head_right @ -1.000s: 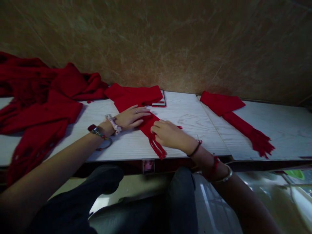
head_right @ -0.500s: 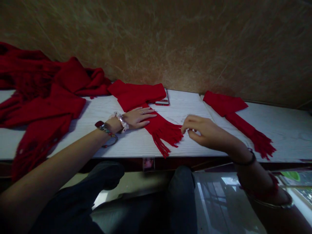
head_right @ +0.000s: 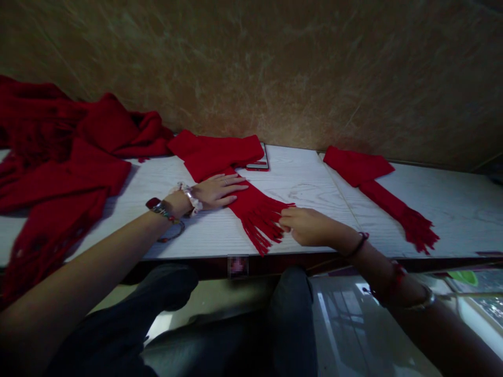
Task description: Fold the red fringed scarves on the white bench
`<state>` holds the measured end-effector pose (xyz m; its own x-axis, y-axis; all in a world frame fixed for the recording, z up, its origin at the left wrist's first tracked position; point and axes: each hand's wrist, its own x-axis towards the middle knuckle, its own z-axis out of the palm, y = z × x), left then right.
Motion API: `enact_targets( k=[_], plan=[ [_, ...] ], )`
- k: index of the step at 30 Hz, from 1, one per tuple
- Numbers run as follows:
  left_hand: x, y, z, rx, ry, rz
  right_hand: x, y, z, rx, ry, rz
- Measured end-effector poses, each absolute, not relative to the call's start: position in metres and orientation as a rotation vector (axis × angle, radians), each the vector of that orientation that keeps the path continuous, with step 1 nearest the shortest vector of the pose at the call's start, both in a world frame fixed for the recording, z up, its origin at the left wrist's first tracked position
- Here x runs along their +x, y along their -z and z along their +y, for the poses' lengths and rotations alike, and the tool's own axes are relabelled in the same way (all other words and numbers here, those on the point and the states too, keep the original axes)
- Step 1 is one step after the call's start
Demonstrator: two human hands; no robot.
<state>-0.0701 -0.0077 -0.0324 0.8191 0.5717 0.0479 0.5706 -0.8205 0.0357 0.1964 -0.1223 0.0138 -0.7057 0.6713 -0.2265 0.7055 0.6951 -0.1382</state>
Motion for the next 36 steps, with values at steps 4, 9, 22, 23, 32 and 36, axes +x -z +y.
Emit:
enact_targets(
  k=[4,9,22,23,32,36],
  plan=[
    [-0.069,0.032,-0.008,2.947,-0.089,0.979,0.213,-0.041,-0.133,1.294,0.376,2.801],
    [-0.069,0.033,-0.007,2.990,-0.075,0.977,0.160,-0.034,-0.115,1.244,0.134,3.060],
    [-0.069,0.029,-0.009,2.947,-0.037,0.990,0.199,-0.028,-0.145,1.133,0.390,2.773],
    [-0.069,0.029,-0.009,2.944,-0.034,0.991,0.205,-0.035,-0.146,1.188,0.392,2.793],
    [-0.070,0.026,-0.013,2.954,-0.044,1.004,0.160,-0.005,-0.084,1.198,0.070,3.107],
    [-0.071,0.025,-0.014,2.946,-0.022,0.997,0.165,0.009,-0.092,1.185,0.176,3.025]
  ],
)
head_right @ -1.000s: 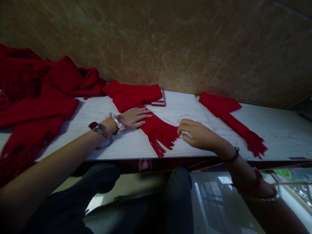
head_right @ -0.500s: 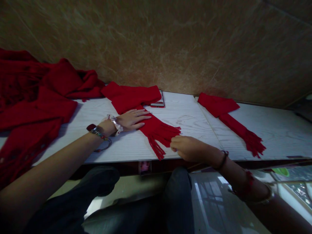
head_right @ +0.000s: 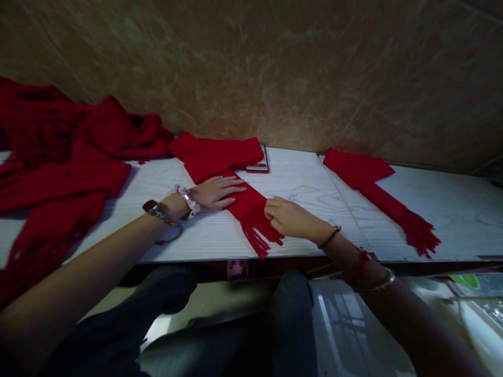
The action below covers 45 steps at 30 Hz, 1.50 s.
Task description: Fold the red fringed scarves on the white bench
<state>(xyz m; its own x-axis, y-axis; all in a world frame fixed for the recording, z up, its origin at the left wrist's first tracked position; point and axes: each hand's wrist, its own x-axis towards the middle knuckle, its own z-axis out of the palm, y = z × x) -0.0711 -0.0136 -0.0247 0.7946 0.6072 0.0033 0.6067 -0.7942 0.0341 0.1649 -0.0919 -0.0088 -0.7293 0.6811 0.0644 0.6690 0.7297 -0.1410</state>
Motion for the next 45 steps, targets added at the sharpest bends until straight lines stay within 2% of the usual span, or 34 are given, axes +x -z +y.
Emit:
enact_targets(
  k=[6,11,16,19,24,29,32,35,40,42,45],
  plan=[
    [-0.070,0.025,-0.011,2.941,-0.029,0.970,0.215,-0.018,-0.130,-1.290,-0.295,-2.958],
    [-0.069,0.028,-0.010,2.942,-0.073,0.981,0.197,-0.040,-0.123,-1.221,-0.093,-2.656],
    [-0.072,0.030,-0.009,2.966,-0.081,0.971,0.133,-0.012,-0.098,-1.009,0.018,-2.807],
    [-0.072,0.030,-0.010,2.965,-0.084,0.984,0.125,0.006,-0.101,-1.014,0.019,-2.894],
    [-0.070,0.030,-0.012,2.955,-0.080,0.994,0.170,-0.001,-0.134,-1.106,-0.162,-2.957],
    [-0.068,0.025,-0.013,2.967,-0.086,0.978,0.222,-0.046,-0.152,-1.182,-0.638,-2.933],
    [-0.068,0.023,-0.014,3.022,-0.173,0.932,0.222,-0.061,-0.140,-1.319,-0.412,-2.654],
    [-0.069,0.025,-0.015,3.034,-0.221,0.930,0.187,-0.048,-0.123,-1.338,-0.167,-2.469],
    [-0.070,0.030,-0.017,2.977,-0.066,0.964,0.119,0.000,-0.117,-1.391,-0.029,-2.556],
    [-0.070,0.029,-0.018,2.969,-0.047,0.977,0.116,0.011,-0.120,-1.479,0.017,-2.515],
    [-0.069,0.027,-0.018,2.957,-0.048,0.996,0.138,0.012,-0.125,-1.560,-0.106,-2.509]
  ],
)
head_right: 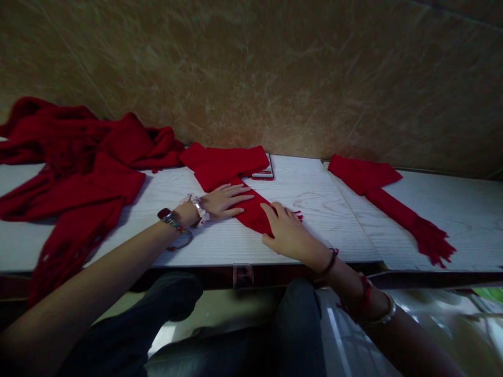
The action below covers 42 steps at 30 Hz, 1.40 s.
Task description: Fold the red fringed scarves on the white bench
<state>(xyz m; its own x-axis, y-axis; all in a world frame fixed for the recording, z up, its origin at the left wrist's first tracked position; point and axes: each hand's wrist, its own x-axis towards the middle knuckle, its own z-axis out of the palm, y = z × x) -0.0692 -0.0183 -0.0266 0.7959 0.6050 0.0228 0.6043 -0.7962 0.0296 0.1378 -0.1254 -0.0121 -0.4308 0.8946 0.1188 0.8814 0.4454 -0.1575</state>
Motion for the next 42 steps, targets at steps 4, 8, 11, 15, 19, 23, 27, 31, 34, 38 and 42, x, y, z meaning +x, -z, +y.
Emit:
enact_targets(
  k=[4,8,11,15,19,23,27,31,34,38,42],
  plan=[
    [-0.068,0.025,-0.018,2.935,-0.061,0.988,0.163,0.000,-0.131,-1.633,-0.210,-2.574],
    [-0.067,0.027,-0.017,2.947,-0.072,0.985,0.146,-0.003,-0.125,-1.816,-0.099,-2.447],
    [-0.068,0.028,-0.017,2.942,-0.088,0.998,0.125,0.004,-0.116,-1.858,-0.062,-2.454],
    [-0.068,0.028,-0.018,2.933,-0.087,0.991,0.122,0.012,-0.120,-1.815,0.128,-2.519],
    [-0.069,0.022,-0.018,2.937,-0.077,0.949,0.143,0.005,-0.137,-1.848,0.217,-2.594],
    [-0.082,0.015,-0.007,2.946,-0.482,1.099,0.170,-0.017,-0.129,-1.886,-0.033,-2.633],
    [-0.105,0.022,0.014,2.547,-0.905,1.798,0.183,-0.034,-0.070,-1.780,-0.082,-2.432],
    [-0.117,0.033,0.024,2.317,-0.436,2.028,0.168,-0.035,0.013,-1.886,-0.143,-2.104],
    [-0.116,0.032,0.023,2.325,-0.261,2.009,0.149,-0.027,0.062,-1.950,-0.230,-1.938],
    [-0.118,0.033,0.023,2.379,-0.328,2.019,0.125,-0.018,0.101,-1.955,-0.249,-1.889],
    [-0.128,0.048,0.033,2.302,-0.598,2.197,0.109,-0.017,0.125,-1.950,-0.342,-1.895]
  ],
)
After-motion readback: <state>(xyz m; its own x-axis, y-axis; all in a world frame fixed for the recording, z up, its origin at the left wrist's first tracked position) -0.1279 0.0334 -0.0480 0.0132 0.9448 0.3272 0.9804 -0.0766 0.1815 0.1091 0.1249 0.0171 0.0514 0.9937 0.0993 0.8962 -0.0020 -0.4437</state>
